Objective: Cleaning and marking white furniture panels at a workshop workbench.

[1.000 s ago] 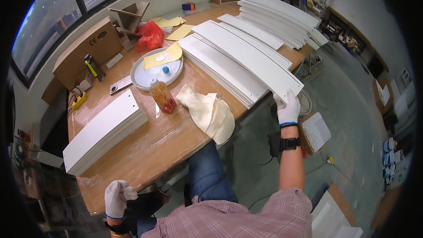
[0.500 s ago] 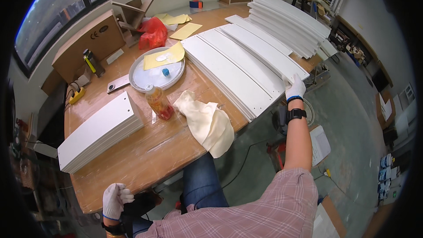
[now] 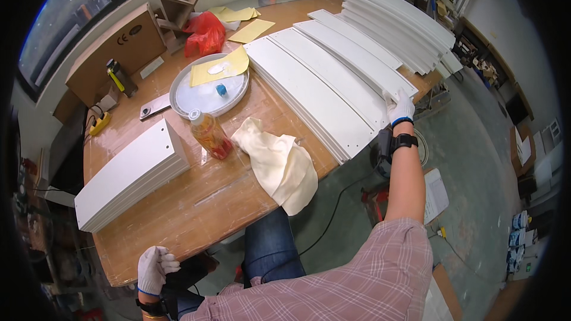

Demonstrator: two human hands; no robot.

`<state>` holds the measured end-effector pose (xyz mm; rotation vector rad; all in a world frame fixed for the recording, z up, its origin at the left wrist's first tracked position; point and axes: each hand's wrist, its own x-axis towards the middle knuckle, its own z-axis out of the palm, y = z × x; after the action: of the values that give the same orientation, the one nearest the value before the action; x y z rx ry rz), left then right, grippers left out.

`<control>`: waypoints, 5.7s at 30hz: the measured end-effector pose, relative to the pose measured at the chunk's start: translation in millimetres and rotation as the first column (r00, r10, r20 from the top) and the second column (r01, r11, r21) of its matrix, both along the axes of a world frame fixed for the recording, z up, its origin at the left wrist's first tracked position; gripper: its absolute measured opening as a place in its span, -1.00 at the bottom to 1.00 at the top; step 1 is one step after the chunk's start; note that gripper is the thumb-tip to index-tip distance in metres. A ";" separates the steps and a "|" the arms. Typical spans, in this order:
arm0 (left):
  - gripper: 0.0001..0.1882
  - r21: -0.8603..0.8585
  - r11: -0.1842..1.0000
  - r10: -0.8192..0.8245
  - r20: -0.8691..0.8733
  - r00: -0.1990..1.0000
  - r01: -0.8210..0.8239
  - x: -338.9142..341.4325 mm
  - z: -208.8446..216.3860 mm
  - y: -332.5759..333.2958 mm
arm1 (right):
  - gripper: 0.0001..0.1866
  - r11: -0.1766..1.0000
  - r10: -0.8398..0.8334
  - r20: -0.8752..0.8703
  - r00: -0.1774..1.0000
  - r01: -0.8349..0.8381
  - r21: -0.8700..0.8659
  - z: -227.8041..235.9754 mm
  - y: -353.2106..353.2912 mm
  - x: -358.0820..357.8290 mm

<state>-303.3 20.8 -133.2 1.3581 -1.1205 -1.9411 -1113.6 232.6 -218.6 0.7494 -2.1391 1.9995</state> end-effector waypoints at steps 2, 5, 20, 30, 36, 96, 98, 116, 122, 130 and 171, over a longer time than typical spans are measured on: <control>-0.70 -0.011 0.999 0.041 0.035 0.999 -0.041 3.9 8.2 11.3 | -0.62 0.769 0.283 0.663 0.693 0.249 -0.589 47.9 -38.0 55.5; -0.70 -0.003 1.000 -0.006 0.033 0.999 0.006 0.4 3.6 2.5 | -0.73 0.891 0.164 0.663 0.730 0.179 -0.417 58.3 -6.8 37.0; -0.67 -0.038 0.999 -0.008 0.060 0.998 0.010 0.2 -5.5 5.7 | -0.71 0.931 -0.350 0.503 0.790 0.237 0.276 46.6 12.0 14.7; -0.66 -0.063 0.998 -0.013 0.084 0.996 0.018 3.9 -0.5 11.8 | -0.40 0.628 -0.416 0.198 0.888 0.122 0.768 61.1 16.1 34.2; -0.70 -0.102 0.994 -0.022 0.156 0.988 0.038 19.5 4.0 0.5 | -0.61 0.599 -0.250 -0.321 0.913 0.407 0.690 63.9 23.5 72.8; -0.60 -0.045 0.557 0.766 -0.359 0.534 -0.829 266.2 -90.0 -9.2 | -0.72 0.681 0.473 0.595 0.649 -0.698 0.220 41.0 -132.6 532.1; -0.63 -0.067 0.537 0.795 -0.294 0.531 -0.841 264.2 -99.0 -5.0 | -0.71 0.526 0.546 0.383 0.745 -0.661 0.536 44.2 -138.4 522.8; -0.66 -0.235 0.608 0.717 -0.247 0.652 -0.758 259.3 -93.9 9.8 | -0.69 0.054 0.541 -0.040 0.840 0.013 0.998 47.5 -333.7 516.7; -0.64 -0.202 0.644 0.712 -0.197 0.674 -0.738 246.0 -92.3 6.0 | -0.70 -0.037 0.649 -0.013 0.761 0.048 0.998 36.9 -340.2 488.9; -0.66 -0.168 0.632 0.727 -0.210 0.654 -0.756 256.4 -98.0 7.0 | -0.64 -0.119 0.673 0.121 0.730 -0.054 0.991 67.5 -320.3 504.6; -0.72 -0.144 0.572 0.793 -0.156 0.589 -0.807 277.4 -107.8 4.2 | -0.69 0.487 0.530 -0.015 0.848 -0.290 0.824 33.9 -247.0 479.3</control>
<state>-25.9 25.0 -240.9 1.3304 -0.4650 -1.1393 -634.3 -14.4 -184.7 1.6949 -2.8291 0.7796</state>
